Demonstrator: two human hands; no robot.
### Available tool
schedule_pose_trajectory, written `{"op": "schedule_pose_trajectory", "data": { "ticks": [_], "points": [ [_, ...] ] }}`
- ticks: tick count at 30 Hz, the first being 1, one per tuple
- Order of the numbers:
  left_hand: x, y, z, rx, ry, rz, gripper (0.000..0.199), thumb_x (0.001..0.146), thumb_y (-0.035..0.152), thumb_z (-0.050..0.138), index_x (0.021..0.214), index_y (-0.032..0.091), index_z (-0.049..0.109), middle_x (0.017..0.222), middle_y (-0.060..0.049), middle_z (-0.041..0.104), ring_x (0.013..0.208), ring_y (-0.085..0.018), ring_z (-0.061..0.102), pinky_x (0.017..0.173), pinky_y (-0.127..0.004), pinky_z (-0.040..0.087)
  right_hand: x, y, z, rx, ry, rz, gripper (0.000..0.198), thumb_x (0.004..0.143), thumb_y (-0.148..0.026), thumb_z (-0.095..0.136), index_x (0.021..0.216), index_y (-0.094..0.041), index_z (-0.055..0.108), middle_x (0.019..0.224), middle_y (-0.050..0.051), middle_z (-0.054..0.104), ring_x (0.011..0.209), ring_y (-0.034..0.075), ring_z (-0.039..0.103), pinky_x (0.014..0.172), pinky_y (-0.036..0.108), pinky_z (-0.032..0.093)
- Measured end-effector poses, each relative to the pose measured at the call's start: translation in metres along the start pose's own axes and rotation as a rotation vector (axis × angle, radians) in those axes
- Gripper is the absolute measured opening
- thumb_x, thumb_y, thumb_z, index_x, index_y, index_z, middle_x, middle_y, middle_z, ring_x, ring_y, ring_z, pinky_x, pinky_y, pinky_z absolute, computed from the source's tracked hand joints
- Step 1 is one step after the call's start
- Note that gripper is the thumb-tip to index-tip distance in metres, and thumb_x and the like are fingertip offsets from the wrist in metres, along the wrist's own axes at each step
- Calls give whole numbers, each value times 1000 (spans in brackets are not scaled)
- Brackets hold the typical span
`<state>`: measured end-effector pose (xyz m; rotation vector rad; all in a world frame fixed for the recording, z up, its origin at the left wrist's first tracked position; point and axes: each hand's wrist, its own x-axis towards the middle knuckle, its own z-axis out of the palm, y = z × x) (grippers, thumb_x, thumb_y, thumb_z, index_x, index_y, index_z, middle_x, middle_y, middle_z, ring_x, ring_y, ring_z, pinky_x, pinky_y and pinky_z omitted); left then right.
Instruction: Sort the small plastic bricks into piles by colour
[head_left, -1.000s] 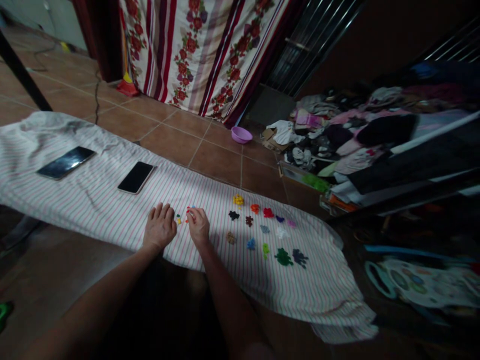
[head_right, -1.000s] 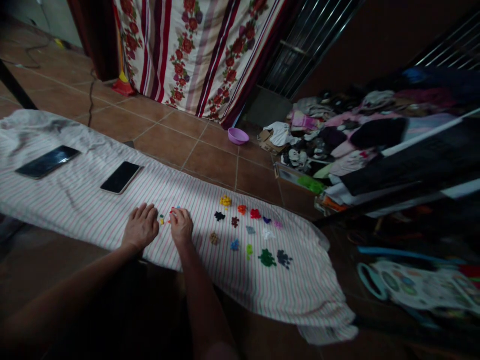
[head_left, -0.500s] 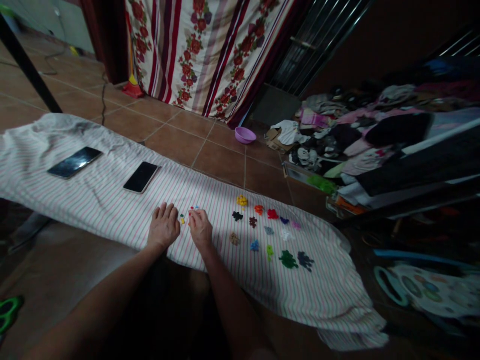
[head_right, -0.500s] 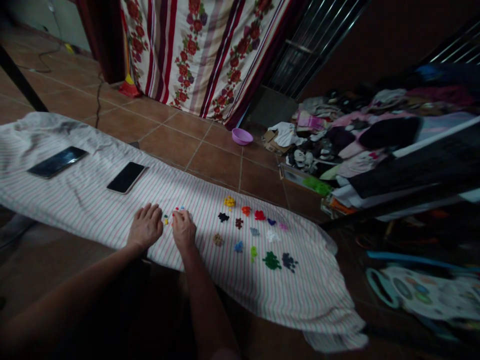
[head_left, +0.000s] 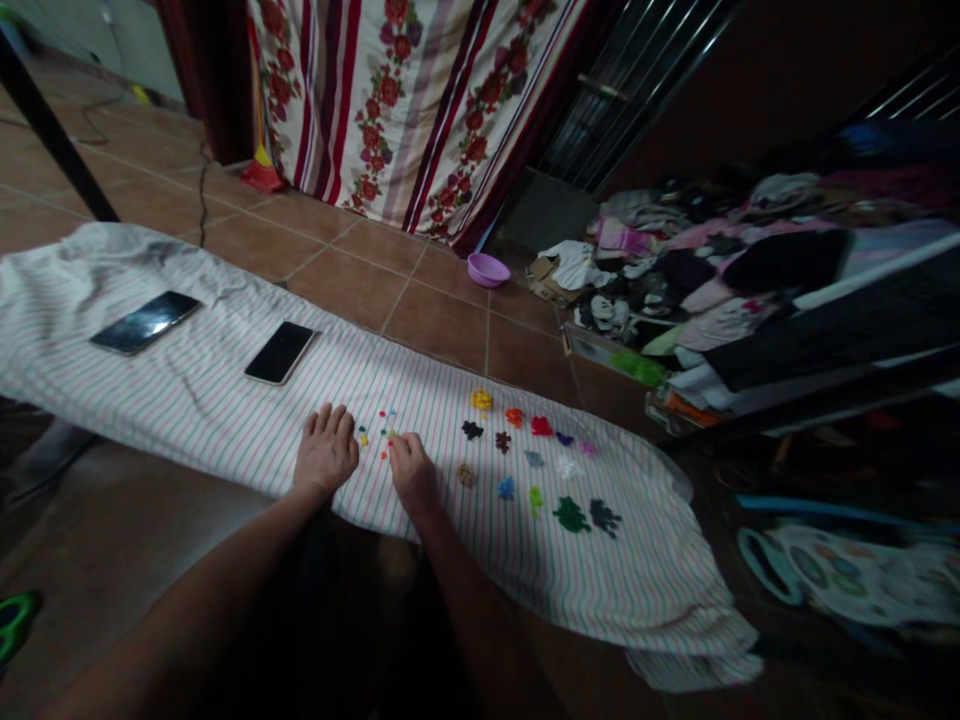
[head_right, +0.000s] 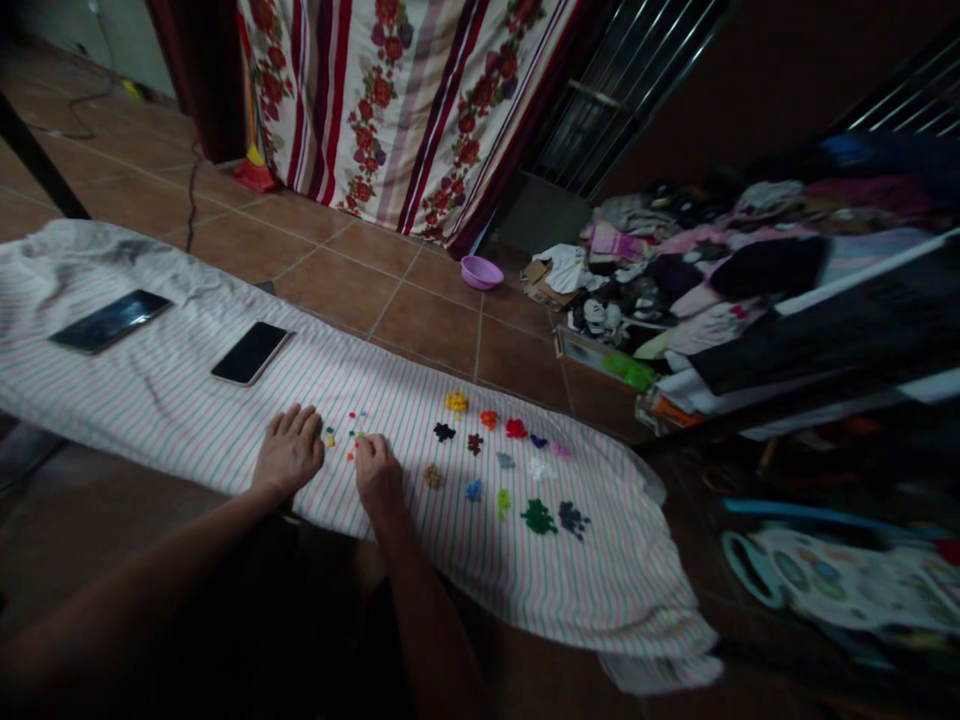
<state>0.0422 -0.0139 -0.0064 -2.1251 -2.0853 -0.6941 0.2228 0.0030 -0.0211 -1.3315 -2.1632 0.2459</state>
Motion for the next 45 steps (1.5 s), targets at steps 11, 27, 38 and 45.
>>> {"op": "schedule_pose_trajectory", "data": {
  "ticks": [11, 27, 38, 45],
  "points": [
    [-1, -1, 1, 17, -2, 13, 40, 88, 25, 41, 119, 11, 61, 133, -19, 62, 133, -39, 48, 109, -53, 34, 6, 24, -21, 48, 149, 96, 24, 92, -17, 43, 100, -20, 66, 91, 7, 65, 86, 19, 62, 80, 30, 52],
    [-1, -1, 2, 25, 15, 16, 36, 88, 25, 42, 116, 15, 61, 131, -16, 63, 132, -35, 50, 109, -51, 35, 20, 153, -110, -7, 446, 391, 25, 80, -29, 49, 90, -18, 69, 84, 8, 71, 73, 19, 62, 73, 31, 50],
    [-2, 0, -1, 57, 8, 27, 39, 89, 26, 40, 117, 11, 62, 131, -18, 64, 132, -37, 50, 108, -51, 36, 10, 201, -140, -50, 475, 667, 31, 76, -30, 51, 94, -16, 71, 84, 9, 74, 72, 19, 64, 72, 29, 50],
    [-1, -1, 0, 95, 15, 51, 40, 90, 27, 39, 117, 10, 62, 131, -18, 64, 131, -36, 51, 107, -51, 37, 5, 219, -158, -176, 416, 774, 31, 76, -24, 51, 94, -16, 74, 87, 9, 75, 78, 20, 64, 72, 28, 47]
  ]
}}
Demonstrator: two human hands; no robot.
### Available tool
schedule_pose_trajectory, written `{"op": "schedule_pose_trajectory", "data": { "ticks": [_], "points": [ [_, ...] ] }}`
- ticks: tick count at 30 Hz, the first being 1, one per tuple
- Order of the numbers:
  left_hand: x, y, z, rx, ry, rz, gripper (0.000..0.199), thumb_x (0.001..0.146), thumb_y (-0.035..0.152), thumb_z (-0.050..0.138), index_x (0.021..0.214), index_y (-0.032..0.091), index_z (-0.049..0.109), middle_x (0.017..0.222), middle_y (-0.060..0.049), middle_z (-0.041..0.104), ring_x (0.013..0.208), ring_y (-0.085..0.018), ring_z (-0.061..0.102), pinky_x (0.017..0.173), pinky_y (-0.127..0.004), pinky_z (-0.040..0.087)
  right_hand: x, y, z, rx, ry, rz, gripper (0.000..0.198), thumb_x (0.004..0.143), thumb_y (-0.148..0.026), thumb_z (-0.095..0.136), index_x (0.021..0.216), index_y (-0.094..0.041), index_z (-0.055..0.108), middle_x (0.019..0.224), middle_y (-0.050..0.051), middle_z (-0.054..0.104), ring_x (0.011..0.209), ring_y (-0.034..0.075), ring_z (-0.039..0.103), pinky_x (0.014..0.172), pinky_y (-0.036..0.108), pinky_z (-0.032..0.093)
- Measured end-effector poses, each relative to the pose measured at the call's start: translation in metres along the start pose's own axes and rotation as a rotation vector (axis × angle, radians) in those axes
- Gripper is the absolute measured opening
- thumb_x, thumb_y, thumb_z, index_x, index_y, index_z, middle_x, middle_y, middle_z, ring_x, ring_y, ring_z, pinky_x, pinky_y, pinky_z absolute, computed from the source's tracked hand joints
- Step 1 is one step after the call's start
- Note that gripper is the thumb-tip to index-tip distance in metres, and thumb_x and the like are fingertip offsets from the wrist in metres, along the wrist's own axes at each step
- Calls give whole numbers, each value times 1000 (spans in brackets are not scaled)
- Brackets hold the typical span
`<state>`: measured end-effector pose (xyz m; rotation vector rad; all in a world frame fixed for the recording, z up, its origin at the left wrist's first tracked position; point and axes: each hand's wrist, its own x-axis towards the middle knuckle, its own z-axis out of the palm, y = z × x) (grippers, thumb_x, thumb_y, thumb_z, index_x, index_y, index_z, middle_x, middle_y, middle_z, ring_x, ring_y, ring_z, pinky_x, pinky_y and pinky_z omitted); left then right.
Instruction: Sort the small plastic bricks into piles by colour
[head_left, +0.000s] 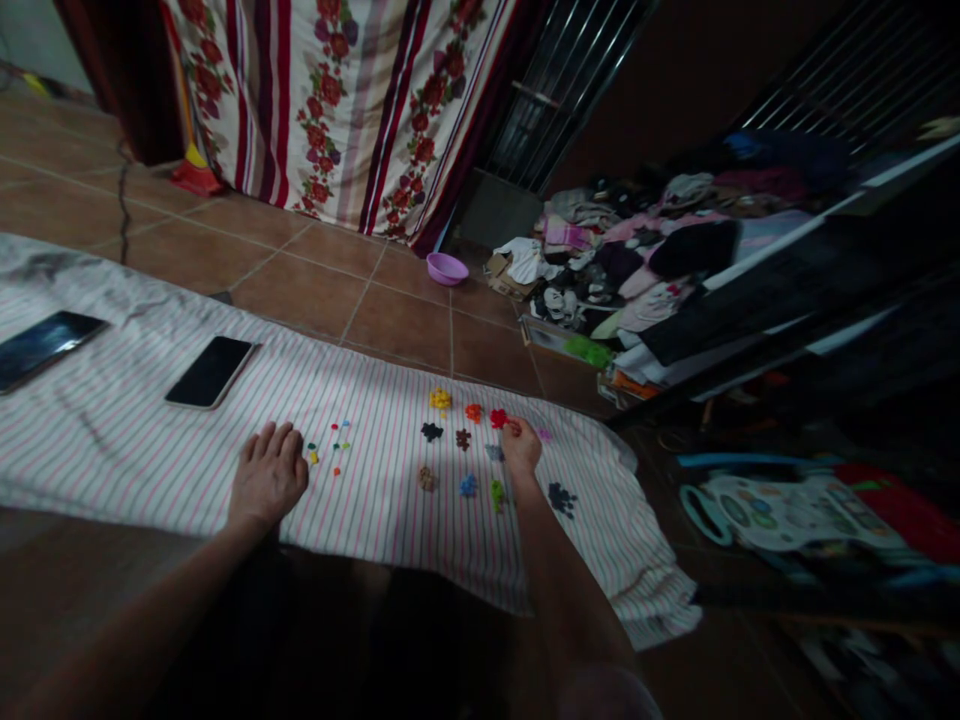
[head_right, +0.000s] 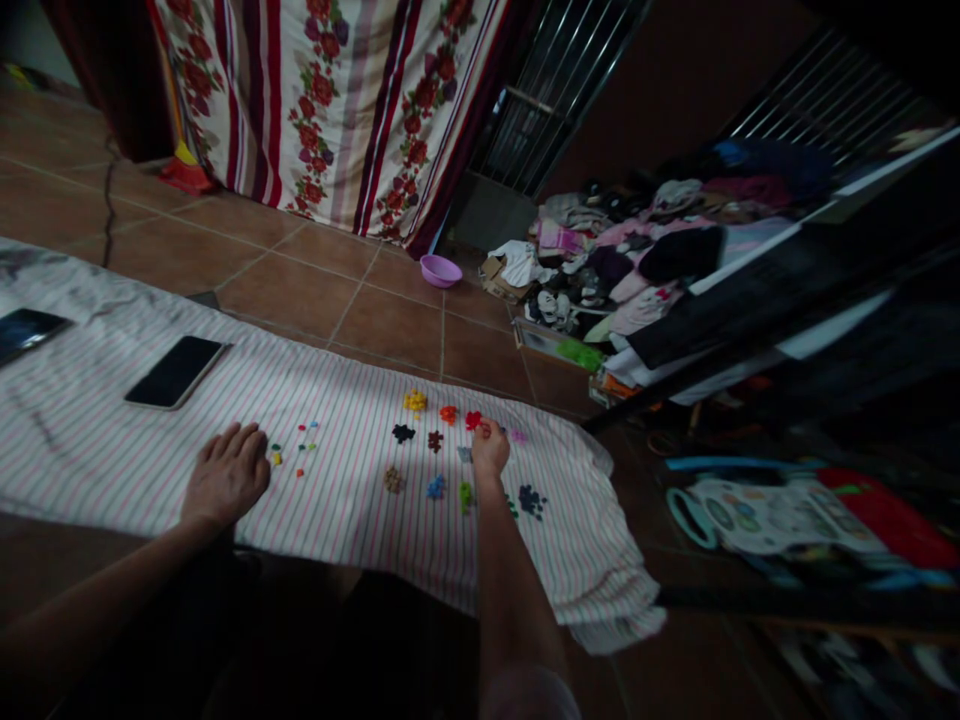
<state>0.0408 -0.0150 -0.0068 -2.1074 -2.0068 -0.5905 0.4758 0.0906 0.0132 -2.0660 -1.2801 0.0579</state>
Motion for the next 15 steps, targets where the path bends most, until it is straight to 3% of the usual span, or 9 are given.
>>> {"op": "schedule_pose_trajectory", "data": {
  "ticks": [4, 15],
  "points": [
    [0, -1, 1, 9, 0, 3, 39, 89, 27, 40, 117, 11, 62, 131, -17, 64, 131, -36, 52, 107, -51, 37, 7, 5, -6, -134, -19, 35, 32, 78, -21, 51, 98, -16, 76, 92, 10, 74, 82, 21, 63, 73, 27, 44],
    [1, 0, 0, -31, -44, -22, 41, 88, 26, 41, 118, 9, 63, 133, -19, 62, 133, -38, 49, 108, -53, 36, 18, 1, -6, -252, -84, 32, 37, 82, -18, 45, 103, -14, 76, 91, 12, 73, 85, 22, 65, 75, 28, 46]
  ]
}}
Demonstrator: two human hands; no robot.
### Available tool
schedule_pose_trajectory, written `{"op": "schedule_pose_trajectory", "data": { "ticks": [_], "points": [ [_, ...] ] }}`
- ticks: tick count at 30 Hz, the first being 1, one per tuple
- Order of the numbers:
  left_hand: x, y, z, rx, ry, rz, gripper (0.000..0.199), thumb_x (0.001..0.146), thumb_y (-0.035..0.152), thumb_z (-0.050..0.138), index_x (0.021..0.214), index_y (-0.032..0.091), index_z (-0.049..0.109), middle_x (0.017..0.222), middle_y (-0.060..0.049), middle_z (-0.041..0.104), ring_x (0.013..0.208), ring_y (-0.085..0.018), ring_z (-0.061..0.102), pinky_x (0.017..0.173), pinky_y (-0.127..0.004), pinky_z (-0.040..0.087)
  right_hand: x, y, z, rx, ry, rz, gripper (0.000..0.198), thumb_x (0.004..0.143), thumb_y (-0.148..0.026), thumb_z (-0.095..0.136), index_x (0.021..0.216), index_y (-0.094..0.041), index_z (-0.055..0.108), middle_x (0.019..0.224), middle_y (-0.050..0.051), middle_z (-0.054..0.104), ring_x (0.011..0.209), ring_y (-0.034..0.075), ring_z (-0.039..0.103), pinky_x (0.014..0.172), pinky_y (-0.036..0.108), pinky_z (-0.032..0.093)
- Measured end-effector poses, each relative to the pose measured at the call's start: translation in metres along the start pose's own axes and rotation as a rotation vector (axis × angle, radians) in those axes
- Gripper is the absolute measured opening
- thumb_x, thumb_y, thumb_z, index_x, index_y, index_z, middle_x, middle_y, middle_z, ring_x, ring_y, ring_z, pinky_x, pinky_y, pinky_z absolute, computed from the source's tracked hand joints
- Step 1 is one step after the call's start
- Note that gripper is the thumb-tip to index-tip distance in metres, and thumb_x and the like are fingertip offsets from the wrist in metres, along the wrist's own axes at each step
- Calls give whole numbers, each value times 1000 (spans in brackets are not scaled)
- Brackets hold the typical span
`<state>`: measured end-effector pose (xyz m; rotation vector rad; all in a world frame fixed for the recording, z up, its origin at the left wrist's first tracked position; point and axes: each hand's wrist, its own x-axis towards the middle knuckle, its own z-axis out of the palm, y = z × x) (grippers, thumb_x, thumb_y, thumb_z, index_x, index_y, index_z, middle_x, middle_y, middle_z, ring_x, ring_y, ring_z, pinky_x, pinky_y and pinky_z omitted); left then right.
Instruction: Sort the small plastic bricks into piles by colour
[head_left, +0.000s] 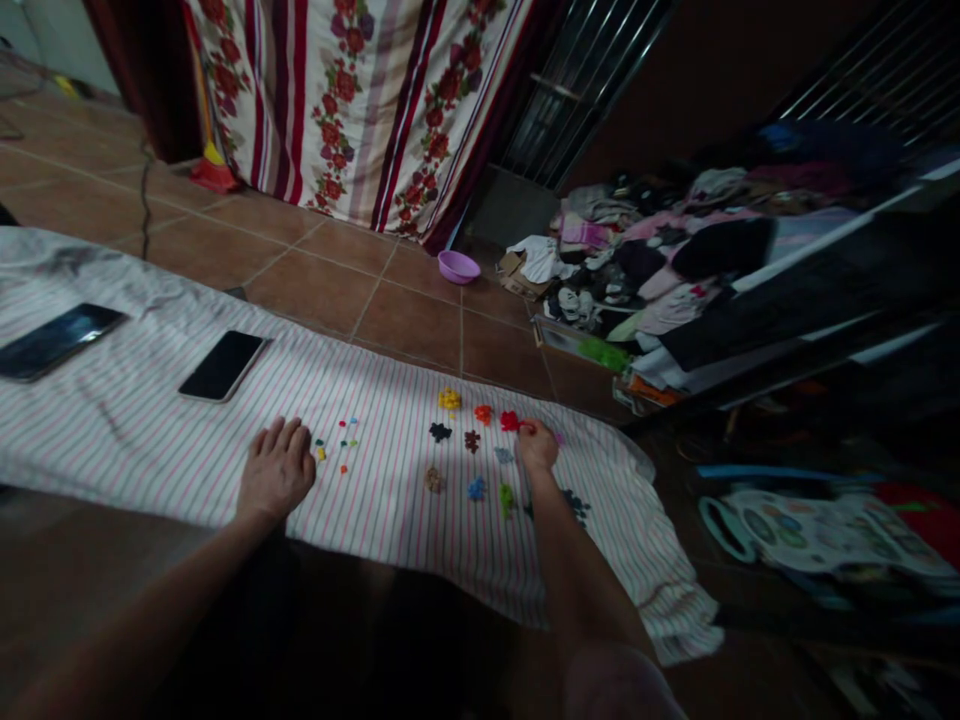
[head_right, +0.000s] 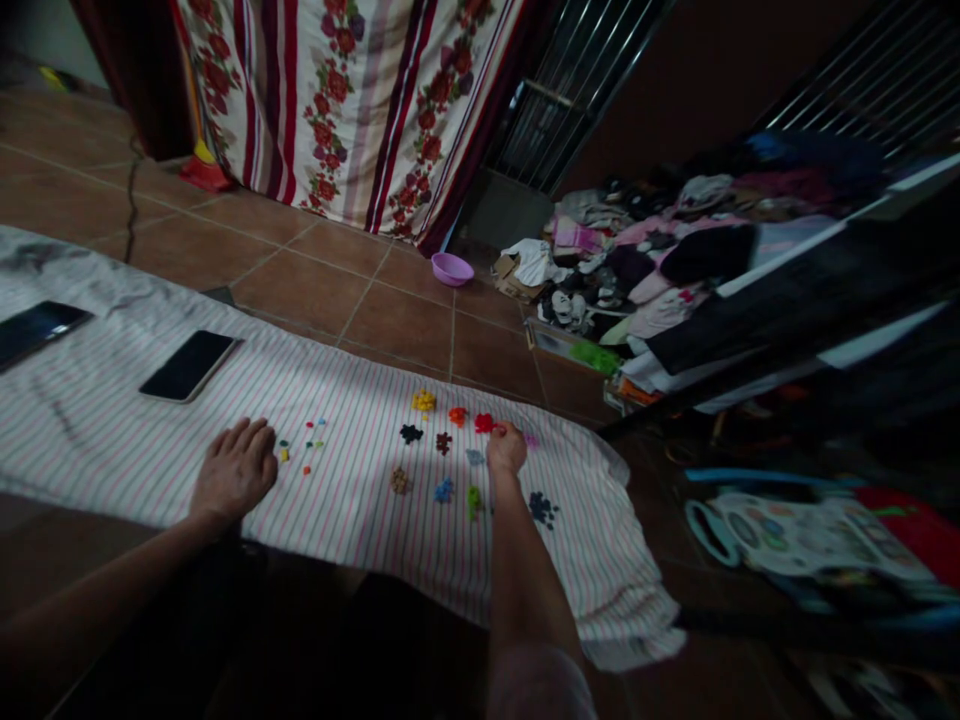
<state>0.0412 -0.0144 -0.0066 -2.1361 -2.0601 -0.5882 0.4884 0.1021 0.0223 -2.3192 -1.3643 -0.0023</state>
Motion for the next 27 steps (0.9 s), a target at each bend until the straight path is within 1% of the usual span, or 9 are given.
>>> {"op": "schedule_pose_trajectory", "data": {
  "ticks": [4, 8, 11, 16, 21, 27],
  "points": [
    [1, 1, -1, -30, -13, -19, 41, 88, 26, 41, 119, 10, 62, 134, -19, 62, 134, -37, 47, 110, -52, 33, 2, -3, 0, -22, -42, 11, 39, 82, -18, 45, 106, -13, 76, 93, 13, 73, 87, 23, 65, 77, 29, 46],
    [0, 1, -1, -57, -8, -30, 41, 87, 27, 42, 120, 12, 61, 134, -18, 62, 135, -35, 46, 111, -52, 32, 1, -5, -1, -14, -52, 10, 41, 82, -17, 43, 108, -13, 75, 94, 13, 73, 88, 22, 64, 79, 30, 46],
    [0, 1, -1, -38, -1, -30, 41, 87, 27, 42, 121, 13, 61, 134, -17, 62, 135, -35, 47, 110, -52, 33, -1, -5, -4, 5, -30, -11, 41, 82, -17, 43, 108, -11, 75, 94, 14, 73, 87, 22, 63, 78, 30, 44],
    [0, 1, -2, -26, 1, -25, 40, 86, 26, 42, 119, 14, 62, 134, -16, 62, 134, -35, 47, 110, -51, 33, -2, -9, -8, 61, 44, -88, 40, 82, -17, 44, 105, -8, 75, 93, 19, 71, 86, 24, 61, 76, 32, 41],
    [2, 3, -6, -58, -15, -40, 39, 86, 26, 43, 119, 16, 61, 135, -15, 61, 134, -34, 47, 110, -51, 32, -14, -26, -3, 138, 75, -159, 37, 81, -22, 45, 100, -11, 75, 92, 15, 71, 84, 23, 60, 78, 32, 43],
    [1, 3, -4, -50, -34, -36, 40, 88, 25, 40, 119, 12, 61, 136, -18, 60, 135, -36, 45, 110, -52, 32, -50, -60, 15, 322, 60, -338, 36, 83, -27, 43, 96, -13, 74, 94, 14, 72, 87, 23, 62, 82, 33, 47]
  ]
}}
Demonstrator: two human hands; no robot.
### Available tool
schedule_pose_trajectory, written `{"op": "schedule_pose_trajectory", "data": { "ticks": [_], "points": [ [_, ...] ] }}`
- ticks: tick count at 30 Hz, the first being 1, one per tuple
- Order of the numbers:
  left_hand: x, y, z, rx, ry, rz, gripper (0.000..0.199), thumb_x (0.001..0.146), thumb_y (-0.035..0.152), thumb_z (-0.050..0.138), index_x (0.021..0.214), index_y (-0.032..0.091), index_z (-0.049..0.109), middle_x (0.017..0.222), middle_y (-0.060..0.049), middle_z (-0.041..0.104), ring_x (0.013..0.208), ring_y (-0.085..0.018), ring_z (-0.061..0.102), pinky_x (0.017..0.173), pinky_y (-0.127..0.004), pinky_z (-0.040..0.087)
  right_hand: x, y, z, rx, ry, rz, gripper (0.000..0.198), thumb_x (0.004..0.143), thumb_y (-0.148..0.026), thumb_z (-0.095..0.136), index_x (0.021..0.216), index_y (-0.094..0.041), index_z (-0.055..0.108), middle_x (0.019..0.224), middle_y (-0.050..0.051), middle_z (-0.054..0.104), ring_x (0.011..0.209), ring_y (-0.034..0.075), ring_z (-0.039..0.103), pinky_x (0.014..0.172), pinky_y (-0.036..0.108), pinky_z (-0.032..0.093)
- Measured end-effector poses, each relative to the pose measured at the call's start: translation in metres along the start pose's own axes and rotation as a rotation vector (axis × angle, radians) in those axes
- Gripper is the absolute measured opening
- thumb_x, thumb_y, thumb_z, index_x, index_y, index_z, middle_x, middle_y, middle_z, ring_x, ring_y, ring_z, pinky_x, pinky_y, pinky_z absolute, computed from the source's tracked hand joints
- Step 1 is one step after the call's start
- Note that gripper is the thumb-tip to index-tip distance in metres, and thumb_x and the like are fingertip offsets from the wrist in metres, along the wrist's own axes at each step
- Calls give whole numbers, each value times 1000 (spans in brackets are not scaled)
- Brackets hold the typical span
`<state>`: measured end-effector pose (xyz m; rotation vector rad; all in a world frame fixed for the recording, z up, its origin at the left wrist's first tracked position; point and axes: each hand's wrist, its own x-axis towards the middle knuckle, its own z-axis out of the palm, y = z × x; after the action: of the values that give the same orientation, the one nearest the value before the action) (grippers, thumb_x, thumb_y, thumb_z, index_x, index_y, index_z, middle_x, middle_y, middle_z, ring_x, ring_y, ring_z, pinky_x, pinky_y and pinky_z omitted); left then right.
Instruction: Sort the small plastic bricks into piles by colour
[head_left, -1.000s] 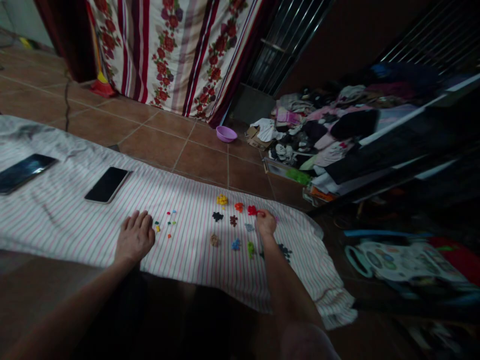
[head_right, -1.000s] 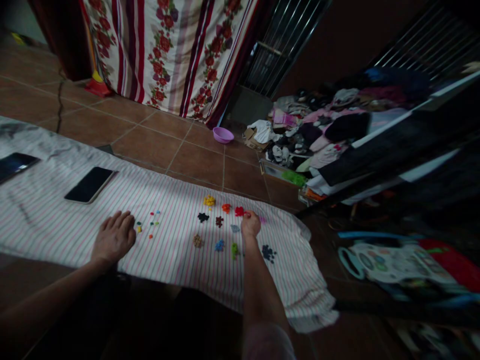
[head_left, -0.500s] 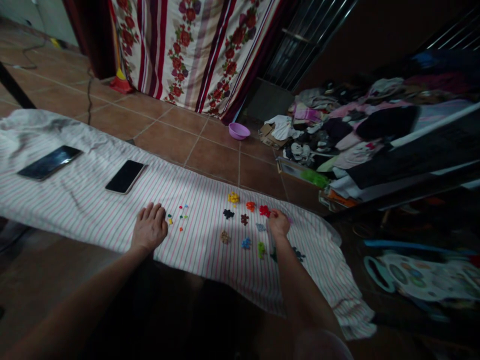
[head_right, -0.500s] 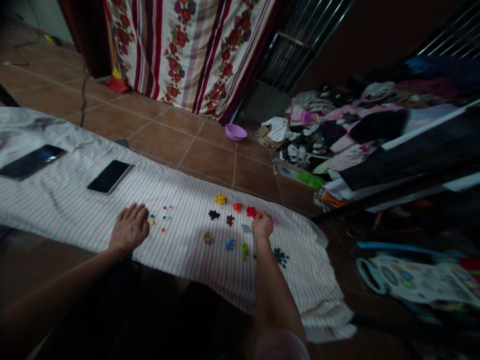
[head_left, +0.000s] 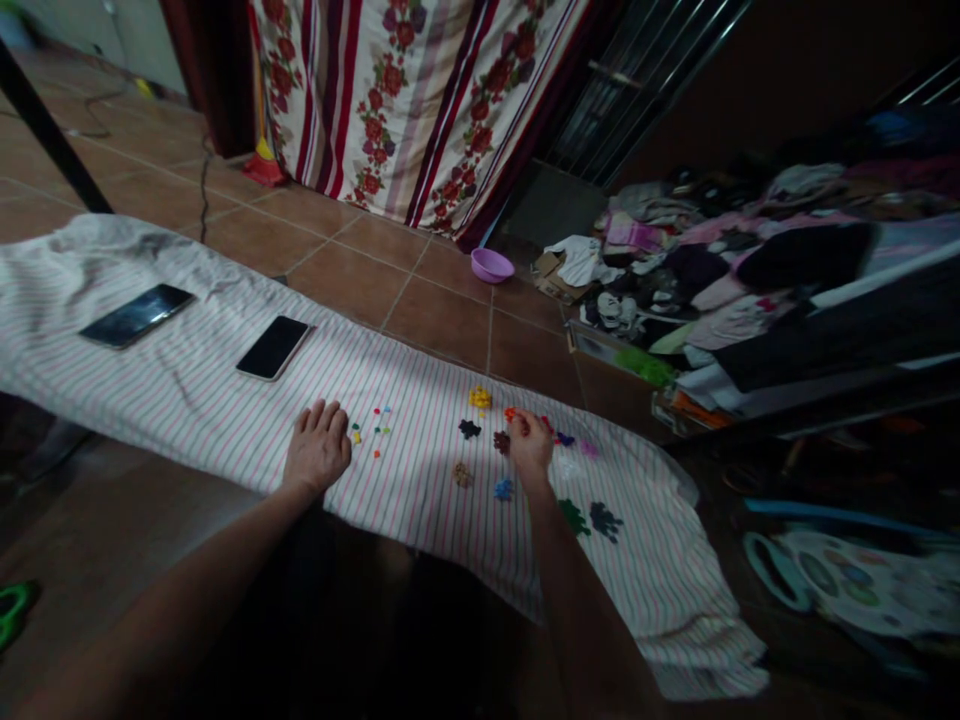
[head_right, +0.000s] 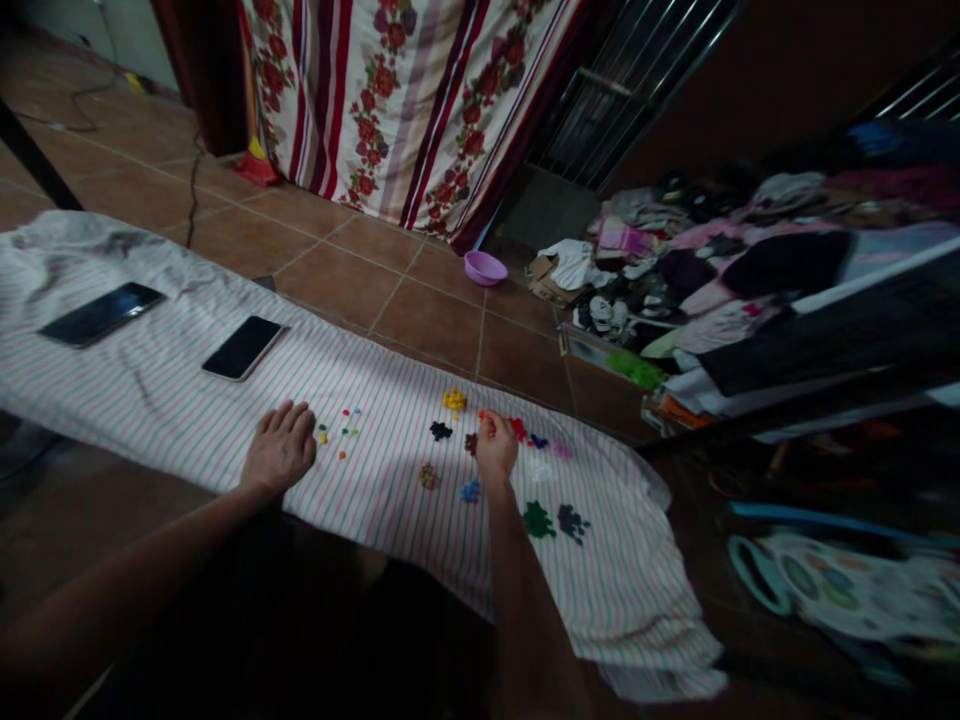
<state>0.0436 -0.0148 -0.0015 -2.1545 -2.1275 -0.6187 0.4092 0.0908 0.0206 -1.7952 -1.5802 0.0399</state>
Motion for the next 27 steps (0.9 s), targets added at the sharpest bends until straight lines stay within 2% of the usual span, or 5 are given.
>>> {"op": "schedule_pose_trajectory", "data": {
  "ticks": [9, 15, 21, 27],
  "points": [
    [0, -1, 1, 12, 4, 1, 40, 87, 25, 43, 120, 14, 61, 136, -16, 61, 135, -35, 46, 111, -51, 31, -50, -73, 47, 255, -153, -211, 31, 88, -30, 47, 94, -19, 74, 86, 8, 70, 76, 18, 63, 74, 30, 52],
    [0, 0, -1, -55, -2, -19, 40, 87, 25, 42, 120, 13, 62, 137, -18, 60, 136, -36, 45, 113, -52, 29, -87, -111, 74, 382, -351, -283, 27, 90, -26, 51, 102, -22, 74, 94, 6, 67, 76, 15, 63, 72, 27, 53],
    [0, -1, 1, -31, 46, -3, 37, 87, 24, 43, 118, 16, 62, 133, -16, 63, 134, -34, 48, 111, -50, 31, -104, -139, 90, 322, -461, -312, 25, 88, -26, 61, 109, -27, 74, 96, 3, 63, 83, 16, 62, 78, 28, 54],
    [-1, -1, 1, -50, 44, 10, 39, 87, 24, 43, 121, 14, 61, 134, -18, 61, 135, -36, 46, 110, -52, 32, -106, -154, 95, 222, -460, -362, 20, 86, -19, 65, 99, -28, 76, 96, 4, 61, 97, 20, 61, 91, 33, 51]
  ]
}}
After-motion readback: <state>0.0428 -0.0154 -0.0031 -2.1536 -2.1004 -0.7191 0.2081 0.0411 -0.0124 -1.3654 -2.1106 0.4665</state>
